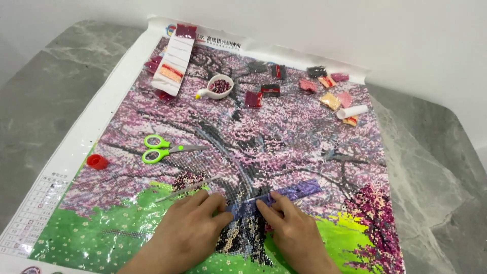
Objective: Placing small resin diamonds onto a sticky canvas to create a picture, using a pen tool and a ruler for alignment.
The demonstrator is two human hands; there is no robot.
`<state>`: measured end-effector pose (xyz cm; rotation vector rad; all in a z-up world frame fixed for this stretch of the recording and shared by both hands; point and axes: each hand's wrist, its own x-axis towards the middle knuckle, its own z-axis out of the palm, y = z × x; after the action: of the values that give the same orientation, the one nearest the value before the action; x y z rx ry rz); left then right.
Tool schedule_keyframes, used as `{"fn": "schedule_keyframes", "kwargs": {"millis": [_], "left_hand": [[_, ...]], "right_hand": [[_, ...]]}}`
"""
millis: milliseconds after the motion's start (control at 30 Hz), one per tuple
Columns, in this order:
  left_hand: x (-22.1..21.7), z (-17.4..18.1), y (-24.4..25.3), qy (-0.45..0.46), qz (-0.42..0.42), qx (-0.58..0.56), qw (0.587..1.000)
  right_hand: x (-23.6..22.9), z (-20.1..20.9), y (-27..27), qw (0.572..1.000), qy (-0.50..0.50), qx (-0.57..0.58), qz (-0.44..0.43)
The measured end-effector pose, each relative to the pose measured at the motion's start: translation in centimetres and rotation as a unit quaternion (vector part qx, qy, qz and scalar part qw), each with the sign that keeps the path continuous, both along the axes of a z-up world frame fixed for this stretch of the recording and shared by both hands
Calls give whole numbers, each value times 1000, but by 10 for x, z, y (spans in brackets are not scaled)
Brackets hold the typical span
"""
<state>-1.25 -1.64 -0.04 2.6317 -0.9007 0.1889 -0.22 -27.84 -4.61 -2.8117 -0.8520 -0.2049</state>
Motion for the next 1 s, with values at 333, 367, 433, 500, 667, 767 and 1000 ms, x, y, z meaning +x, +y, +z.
{"fn": "schedule_keyframes", "kwargs": {"millis": [333,367,433,500,667,767,1000], "left_hand": [[3,15,9,38,6,68,997],[4,23,10,83,21,87,993],[5,37,11,128,39,101,986],[10,51,15,182,86,148,968],[15,53,46,144,160,91,972],[22,56,49,220,197,137,946],[26,47,42,282,172,159,930]], "right_hand": [[-2,14,9,999,-35,-16,-2],[-3,16,11,999,-46,-6,6],[-3,17,9,998,-56,1,20],[-3,17,7,987,-146,41,53],[-15,29,21,962,-174,147,151],[-24,36,28,951,-150,193,191],[-35,43,42,923,-86,310,213]]}}
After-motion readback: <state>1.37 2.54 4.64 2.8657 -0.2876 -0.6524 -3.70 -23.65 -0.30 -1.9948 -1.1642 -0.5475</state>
